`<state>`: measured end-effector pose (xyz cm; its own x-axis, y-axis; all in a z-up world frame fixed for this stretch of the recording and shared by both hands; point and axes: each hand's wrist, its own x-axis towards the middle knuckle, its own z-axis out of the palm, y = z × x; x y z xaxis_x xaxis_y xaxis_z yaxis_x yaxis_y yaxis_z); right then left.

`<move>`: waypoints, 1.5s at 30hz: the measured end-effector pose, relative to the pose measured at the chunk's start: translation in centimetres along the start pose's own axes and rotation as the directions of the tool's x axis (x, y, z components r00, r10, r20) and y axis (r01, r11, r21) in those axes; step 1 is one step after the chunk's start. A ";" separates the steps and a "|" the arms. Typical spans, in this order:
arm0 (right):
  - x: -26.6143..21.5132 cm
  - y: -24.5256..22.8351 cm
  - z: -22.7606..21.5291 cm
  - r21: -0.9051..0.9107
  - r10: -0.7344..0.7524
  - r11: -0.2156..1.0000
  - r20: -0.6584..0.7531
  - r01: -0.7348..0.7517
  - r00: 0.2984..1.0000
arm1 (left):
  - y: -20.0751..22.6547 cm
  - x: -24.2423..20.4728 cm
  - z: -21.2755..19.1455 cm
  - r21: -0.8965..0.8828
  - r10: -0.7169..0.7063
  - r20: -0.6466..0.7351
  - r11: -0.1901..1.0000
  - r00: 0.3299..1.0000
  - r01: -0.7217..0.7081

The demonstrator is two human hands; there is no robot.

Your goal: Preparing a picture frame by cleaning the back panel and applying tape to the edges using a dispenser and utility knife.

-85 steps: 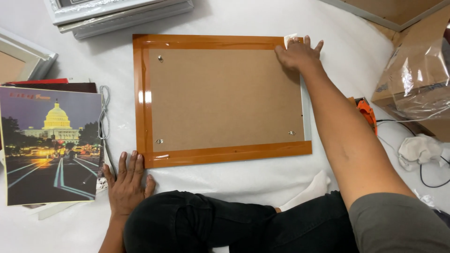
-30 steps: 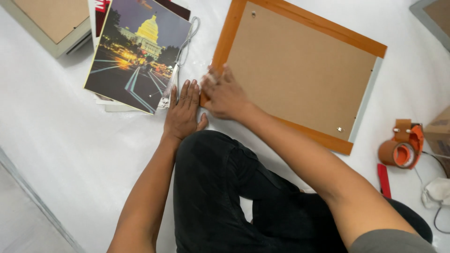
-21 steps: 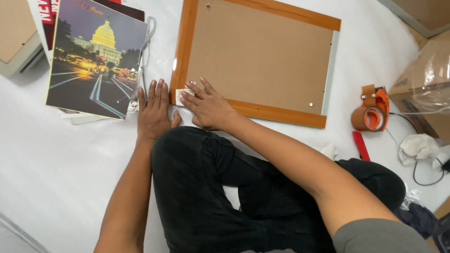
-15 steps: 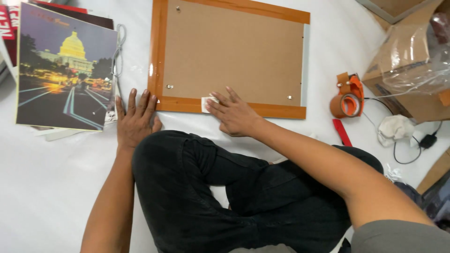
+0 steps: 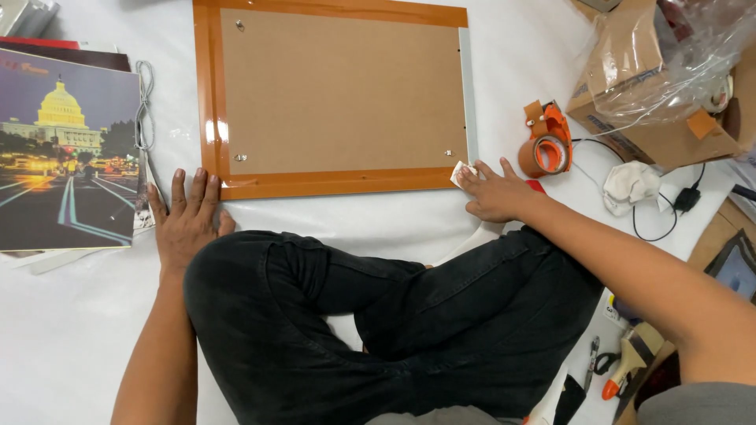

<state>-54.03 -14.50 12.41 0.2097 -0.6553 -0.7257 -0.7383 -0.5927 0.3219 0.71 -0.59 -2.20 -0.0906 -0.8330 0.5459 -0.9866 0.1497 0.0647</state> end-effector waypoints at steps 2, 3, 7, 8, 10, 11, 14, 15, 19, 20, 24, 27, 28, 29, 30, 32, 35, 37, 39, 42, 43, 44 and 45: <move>0.9 0.1 1.3 0.066 0.019 0.998 -0.008 -0.018 1.000 | 0.1 0.1 -0.1 -0.047 -0.009 0.008 0.999 1.000 0.009; 1.4 0.1 1.9 0.132 0.035 0.991 -0.013 -0.032 0.999 | 0.1 0.0 -0.2 -0.093 -0.018 0.019 0.995 1.000 0.020; 2.1 -0.7 2.6 0.098 0.047 0.994 -0.039 -0.043 0.998 | 0.3 0.1 0.0 -0.054 -0.039 0.026 0.998 0.999 0.041; 1.3 -1.3 1.7 0.047 0.034 0.998 -0.065 -0.031 0.997 | 0.3 0.1 -0.1 0.049 -0.058 0.027 0.997 0.998 0.057; 0.0 -1.9 0.0 -0.023 0.009 1.000 -0.093 -0.011 0.996 | 0.4 0.2 0.4 0.157 -0.097 0.024 0.983 0.995 0.092; -0.5 -2.3 -0.6 -0.025 -0.043 0.999 -0.113 0.041 0.993 | 0.2 -0.1 0.8 0.175 -0.094 0.014 0.980 0.996 0.090; -0.8 -4.4 -2.8 -0.117 -0.188 0.979 -0.187 0.168 0.964 | 0.2 -0.2 0.5 0.140 -0.104 -0.019 0.985 0.994 0.105; -1.0 -5.1 -3.6 -0.192 -0.252 0.959 -0.235 0.209 0.939 | 0.3 0.3 0.4 0.066 -0.096 -0.054 0.993 0.994 0.100; 1.7 -8.3 -4.8 -0.278 -0.396 0.911 -0.377 0.306 0.837 | 0.3 0.4 0.6 0.104 -0.098 -0.097 0.989 0.990 0.108; 2.5 -9.2 -5.4 -0.317 -0.453 0.886 -0.433 0.339 0.780 | 0.4 0.6 0.5 0.093 -0.106 -0.101 0.989 0.989 0.116; 4.9 -14.7 -9.7 -0.414 -0.608 0.794 -0.538 0.445 0.584 | 0.5 0.8 -0.1 0.093 -0.143 -0.120 0.984 0.982 0.154; 7.6 -19.6 -12.7 -0.433 -0.670 0.735 -0.584 0.522 0.459 | 0.6 1.0 -0.4 0.069 -0.160 -0.126 0.983 0.979 0.170; 8.8 -21.4 -13.7 -0.436 -0.677 0.728 -0.580 0.530 0.453 | 0.6 0.9 -0.4 0.075 -0.168 -0.122 0.981 0.978 0.178; 9.9 -23.3 -14.6 -0.458 -0.688 0.710 -0.614 0.536 0.387 | 0.7 1.0 -0.5 0.078 -0.163 -0.125 0.982 0.979 0.173; 10.9 -25.1 -15.6 -0.479 -0.695 0.692 -0.644 0.540 0.320 | 0.7 1.1 -0.5 0.081 -0.158 -0.128 0.982 0.979 0.169; 13.2 -28.9 -16.8 -0.488 -0.690 0.682 -0.676 0.545 0.258 | 0.6 0.8 -0.4 0.056 -0.166 -0.113 0.983 0.980 0.174; 15.1 -32.2 -17.4 -0.476 -0.654 0.702 -0.726 0.530 0.215 | 0.4 0.9 -0.7 -0.004 -0.148 -0.078 0.989 0.986 0.148; 14.7 -31.7 -17.1 -0.454 -0.625 0.732 -0.745 0.508 0.235 | 0.5 1.0 -0.6 -0.042 -0.120 -0.062 0.992 0.991 0.117; 12.8 -30.2 -16.7 -0.418 -0.621 0.743 -0.723 0.522 0.304 | 0.4 0.8 -0.6 -0.015 -0.107 -0.045 0.994 0.993 0.106; 10.5 -25.0 -13.6 -0.376 -0.608 0.770 -0.679 0.515 0.412 | 0.2 0.8 -0.6 -0.055 -0.084 -0.029 0.995 0.996 0.082; 9.5 -22.6 -12.5 -0.367 -0.598 0.779 -0.681 0.509 0.424 | 0.2 0.7 -0.6 -0.066 -0.074 -0.029 0.995 0.997 0.072; 8.5 -20.3 -11.2 -0.370 -0.596 0.785 -0.669 0.497 0.444 | 0.3 0.7 -0.6 -0.060 -0.061 -0.026 0.996 0.998 0.059; 7.5 -17.9 -10.0 -0.374 -0.594 0.792 -0.657 0.483 0.464 | 0.3 0.7 -0.6 -0.053 -0.048 -0.025 0.998 0.999 0.046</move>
<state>-32.80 -13.47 7.31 0.9571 -0.2600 -0.1279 -0.2435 -0.9610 0.1312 0.43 -0.78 -1.32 -0.0400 -0.8256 0.5628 -0.9811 0.1391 0.1343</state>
